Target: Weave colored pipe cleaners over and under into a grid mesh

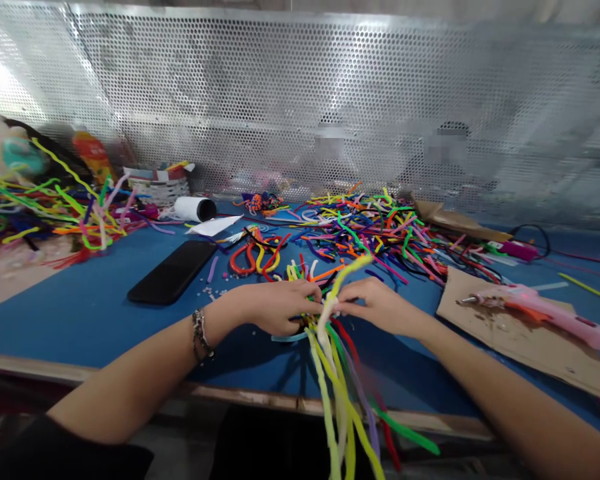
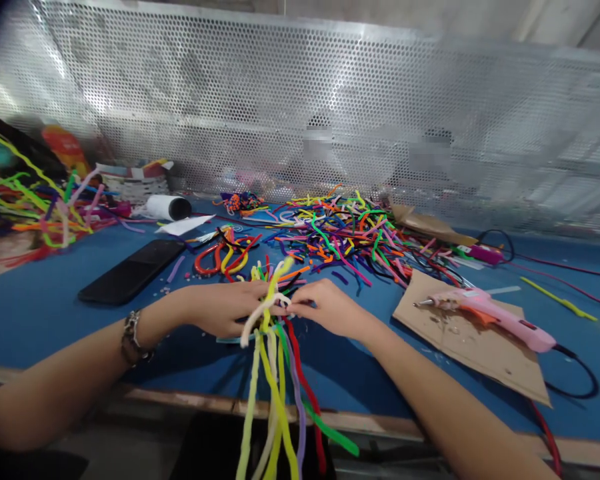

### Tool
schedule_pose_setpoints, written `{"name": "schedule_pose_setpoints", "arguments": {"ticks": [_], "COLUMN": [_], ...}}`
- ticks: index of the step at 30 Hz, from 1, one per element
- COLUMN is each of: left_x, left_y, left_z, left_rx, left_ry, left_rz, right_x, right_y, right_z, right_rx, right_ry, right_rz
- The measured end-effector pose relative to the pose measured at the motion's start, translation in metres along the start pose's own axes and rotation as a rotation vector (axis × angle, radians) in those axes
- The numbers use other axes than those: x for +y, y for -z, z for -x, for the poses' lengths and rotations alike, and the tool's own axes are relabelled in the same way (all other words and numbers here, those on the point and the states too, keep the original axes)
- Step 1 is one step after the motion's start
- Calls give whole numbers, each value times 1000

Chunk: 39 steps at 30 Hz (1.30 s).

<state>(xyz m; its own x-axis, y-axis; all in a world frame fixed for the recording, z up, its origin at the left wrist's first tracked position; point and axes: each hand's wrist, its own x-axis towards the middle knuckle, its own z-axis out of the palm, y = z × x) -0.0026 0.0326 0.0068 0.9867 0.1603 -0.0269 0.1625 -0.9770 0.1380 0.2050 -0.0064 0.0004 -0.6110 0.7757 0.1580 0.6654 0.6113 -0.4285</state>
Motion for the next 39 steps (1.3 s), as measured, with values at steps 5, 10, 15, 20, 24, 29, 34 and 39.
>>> {"name": "schedule_pose_setpoints", "arguments": {"ticks": [5,10,15,20,24,29,34,39], "left_x": [0,2,4,6,9,12,14,14], "left_y": [-3,-2,-2,-5,-7,-6,-4,-4], "left_z": [2,4,3,-1,-6,-8,-6,-5], "left_rx": [39,22,8,35,46,79,52,44], "left_ry": [15,68,103,101,61,42,76,87], "left_rz": [-25,-32,-27,-51,-83,-148,-229,-235], "right_x": [-4,-3,0,-2,-7,-15,-30,-44], "right_y": [-10,-19,-22,-18,-14,-13,-2,17], "right_z": [-9,-15,-14,-10,-7,-6,-3,4], "right_rx": [111,201,228,216,242,316,363,429], "right_ry": [-223,-246,-249,-232,-195,-23,49,49], "right_rz": [-174,-133,-236,-225,-73,119,76,-157]}}
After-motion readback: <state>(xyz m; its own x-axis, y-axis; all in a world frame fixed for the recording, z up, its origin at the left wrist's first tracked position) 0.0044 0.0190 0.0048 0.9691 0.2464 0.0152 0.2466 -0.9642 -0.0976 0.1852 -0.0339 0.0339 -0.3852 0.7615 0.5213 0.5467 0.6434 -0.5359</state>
